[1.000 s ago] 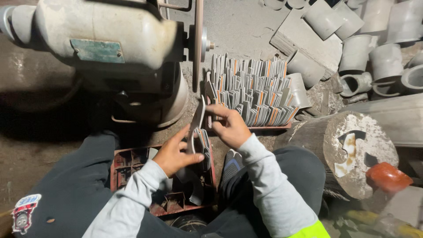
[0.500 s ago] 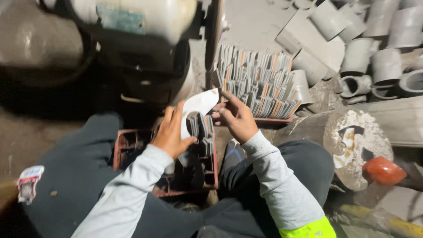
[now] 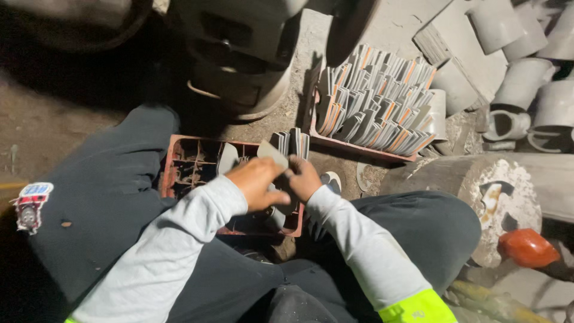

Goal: The person sits on the floor and repeatedly picks up small curved ceramic pieces from a tray, presses them against a rotating grinding wheel to smooth the edges, and returns them to the tray. The process is repeated for multiple pieces.

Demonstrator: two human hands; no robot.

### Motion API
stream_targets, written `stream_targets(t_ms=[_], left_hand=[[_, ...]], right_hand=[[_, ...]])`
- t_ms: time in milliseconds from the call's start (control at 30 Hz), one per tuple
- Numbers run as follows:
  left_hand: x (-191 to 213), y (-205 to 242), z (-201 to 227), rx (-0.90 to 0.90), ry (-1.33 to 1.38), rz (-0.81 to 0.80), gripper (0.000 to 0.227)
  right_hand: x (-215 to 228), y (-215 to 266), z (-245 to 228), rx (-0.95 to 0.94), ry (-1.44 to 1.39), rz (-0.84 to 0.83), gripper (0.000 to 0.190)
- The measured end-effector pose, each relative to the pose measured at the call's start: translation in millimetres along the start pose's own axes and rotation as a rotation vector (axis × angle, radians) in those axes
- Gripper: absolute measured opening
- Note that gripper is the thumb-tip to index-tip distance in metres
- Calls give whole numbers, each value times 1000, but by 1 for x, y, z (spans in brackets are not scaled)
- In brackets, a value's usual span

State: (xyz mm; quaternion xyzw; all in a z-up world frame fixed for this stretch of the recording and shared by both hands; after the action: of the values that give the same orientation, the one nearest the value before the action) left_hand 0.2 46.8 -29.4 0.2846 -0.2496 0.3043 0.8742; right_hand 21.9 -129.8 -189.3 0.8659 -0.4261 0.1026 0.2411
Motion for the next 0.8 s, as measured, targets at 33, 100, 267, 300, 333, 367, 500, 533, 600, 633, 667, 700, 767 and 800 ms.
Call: stream_targets(t_ms=[33,100,267,300,333,367,500,533,600,633,667,700,767,800], left_hand=[[8,4,-10,103,21,22,58],[26,8,-21,205,9,98,56],[42,13,-25,298,8,140,50],[40,14,-24,301,20,125,50],[39,14,-23,297,28,108,50],[38,13,-22,292,37,90,50],[29,8,-27,304,31,48,48],[26,6,-30,303,21,46,48],[15,-3,-40,320,29,16,50],[6,-8,-46,338,46,-11,51],[-3,-13,-55,358,62,-39,52],[-7,-19,-61,323,101,83,58],[-22,-30,-71,252,186,316,71],[-32,-38,-78,254,329,396,77]], right_hand=[[-16,-1,17,-67,45,-27,35],[-47,5,49,-201,136,-80,36],[-96,28,88,-364,763,-138,27],[-102,29,91,-380,822,-129,18],[-106,28,93,-400,816,-107,18],[-108,28,94,-420,811,-85,18],[-105,28,92,-469,608,-42,40],[-104,28,87,-467,597,-43,44],[-95,25,74,-465,576,-41,51],[-88,22,64,-463,598,-51,43],[-81,17,52,-459,618,-60,35],[-73,15,37,-455,638,-70,27],[-44,12,4,-431,594,-76,38],[-28,13,-14,-422,573,-79,44]])
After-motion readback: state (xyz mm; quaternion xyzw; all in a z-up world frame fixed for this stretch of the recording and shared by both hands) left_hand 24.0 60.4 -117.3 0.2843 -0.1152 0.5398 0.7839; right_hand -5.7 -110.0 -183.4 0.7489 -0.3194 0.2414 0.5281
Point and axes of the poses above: each hand's wrist, its own y-axis away from the middle knuckle, its own x-axis out of the back of the hand, z = x × y, the point moved 5 cm from there along -y, towards the middle knuckle, and after that the axes turned 13 degrees about -z, right-handed, at the moved point
